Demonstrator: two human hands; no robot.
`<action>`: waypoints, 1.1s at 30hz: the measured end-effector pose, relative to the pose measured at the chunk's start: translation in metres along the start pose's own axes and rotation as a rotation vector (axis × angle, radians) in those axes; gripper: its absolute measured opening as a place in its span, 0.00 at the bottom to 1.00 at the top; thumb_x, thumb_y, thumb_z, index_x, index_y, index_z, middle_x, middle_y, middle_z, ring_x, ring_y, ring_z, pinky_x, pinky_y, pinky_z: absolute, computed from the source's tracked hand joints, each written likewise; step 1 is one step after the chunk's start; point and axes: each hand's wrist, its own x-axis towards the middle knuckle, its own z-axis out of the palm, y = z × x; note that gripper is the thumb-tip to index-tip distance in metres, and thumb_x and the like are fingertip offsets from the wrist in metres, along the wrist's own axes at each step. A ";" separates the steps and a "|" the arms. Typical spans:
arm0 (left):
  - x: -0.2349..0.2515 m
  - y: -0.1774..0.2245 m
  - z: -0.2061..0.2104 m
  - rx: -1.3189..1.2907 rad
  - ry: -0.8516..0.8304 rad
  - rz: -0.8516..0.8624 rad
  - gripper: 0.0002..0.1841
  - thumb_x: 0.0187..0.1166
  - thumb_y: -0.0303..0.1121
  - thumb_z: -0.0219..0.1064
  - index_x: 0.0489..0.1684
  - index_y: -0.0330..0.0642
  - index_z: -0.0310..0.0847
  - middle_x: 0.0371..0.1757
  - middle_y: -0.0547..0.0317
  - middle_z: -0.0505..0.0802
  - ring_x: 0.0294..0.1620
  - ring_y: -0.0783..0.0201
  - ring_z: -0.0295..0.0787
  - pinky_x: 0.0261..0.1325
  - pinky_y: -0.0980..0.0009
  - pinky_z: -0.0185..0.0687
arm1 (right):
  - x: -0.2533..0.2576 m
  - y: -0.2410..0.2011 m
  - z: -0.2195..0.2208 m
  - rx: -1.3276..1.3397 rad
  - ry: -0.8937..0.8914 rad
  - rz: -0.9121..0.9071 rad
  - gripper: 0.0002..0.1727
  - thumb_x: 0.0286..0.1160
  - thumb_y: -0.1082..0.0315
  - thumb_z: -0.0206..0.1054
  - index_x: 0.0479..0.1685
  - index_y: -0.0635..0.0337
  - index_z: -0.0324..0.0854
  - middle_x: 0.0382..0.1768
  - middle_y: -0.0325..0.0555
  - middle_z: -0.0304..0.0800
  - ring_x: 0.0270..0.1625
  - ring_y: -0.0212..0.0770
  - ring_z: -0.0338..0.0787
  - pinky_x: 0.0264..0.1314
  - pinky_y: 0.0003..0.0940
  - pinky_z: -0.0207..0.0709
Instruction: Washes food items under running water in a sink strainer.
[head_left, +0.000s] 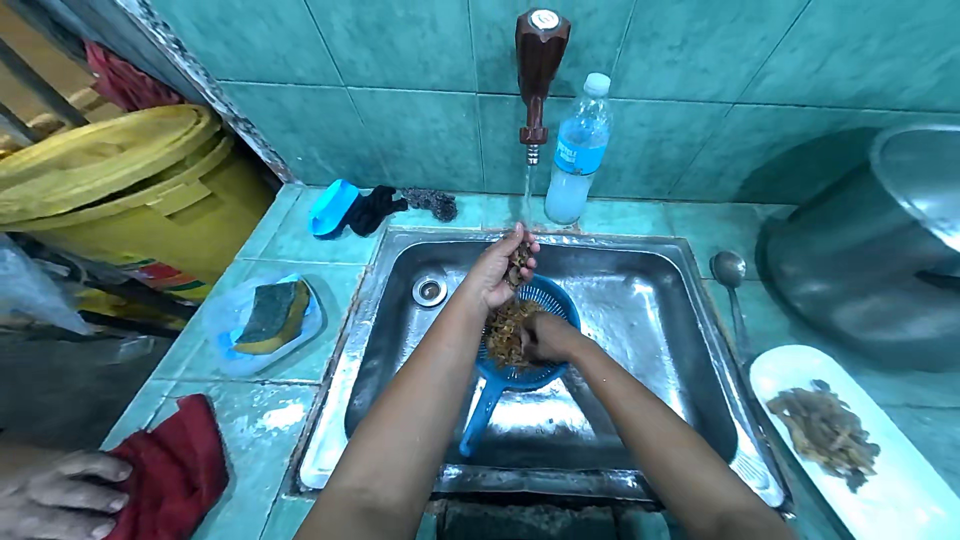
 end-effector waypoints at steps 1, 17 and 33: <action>-0.001 0.002 -0.001 0.021 0.027 0.000 0.16 0.94 0.48 0.49 0.48 0.48 0.77 0.37 0.61 0.88 0.24 0.73 0.83 0.24 0.82 0.79 | -0.001 0.003 -0.007 0.108 0.055 -0.025 0.11 0.73 0.66 0.74 0.46 0.65 0.88 0.47 0.60 0.90 0.54 0.59 0.90 0.61 0.63 0.81; -0.012 -0.015 -0.037 0.114 0.415 0.015 0.16 0.93 0.46 0.53 0.55 0.42 0.78 0.35 0.59 0.86 0.26 0.69 0.83 0.29 0.75 0.82 | 0.019 -0.046 -0.066 1.129 0.585 -0.151 0.12 0.84 0.72 0.65 0.60 0.70 0.78 0.36 0.49 0.92 0.29 0.35 0.89 0.34 0.29 0.86; 0.012 -0.024 -0.012 -0.226 0.038 -0.046 0.08 0.93 0.40 0.54 0.46 0.48 0.73 0.33 0.64 0.84 0.23 0.76 0.82 0.25 0.85 0.80 | -0.011 -0.035 0.001 0.018 -0.012 0.230 0.13 0.76 0.64 0.71 0.52 0.63 0.89 0.59 0.65 0.88 0.66 0.65 0.86 0.68 0.68 0.78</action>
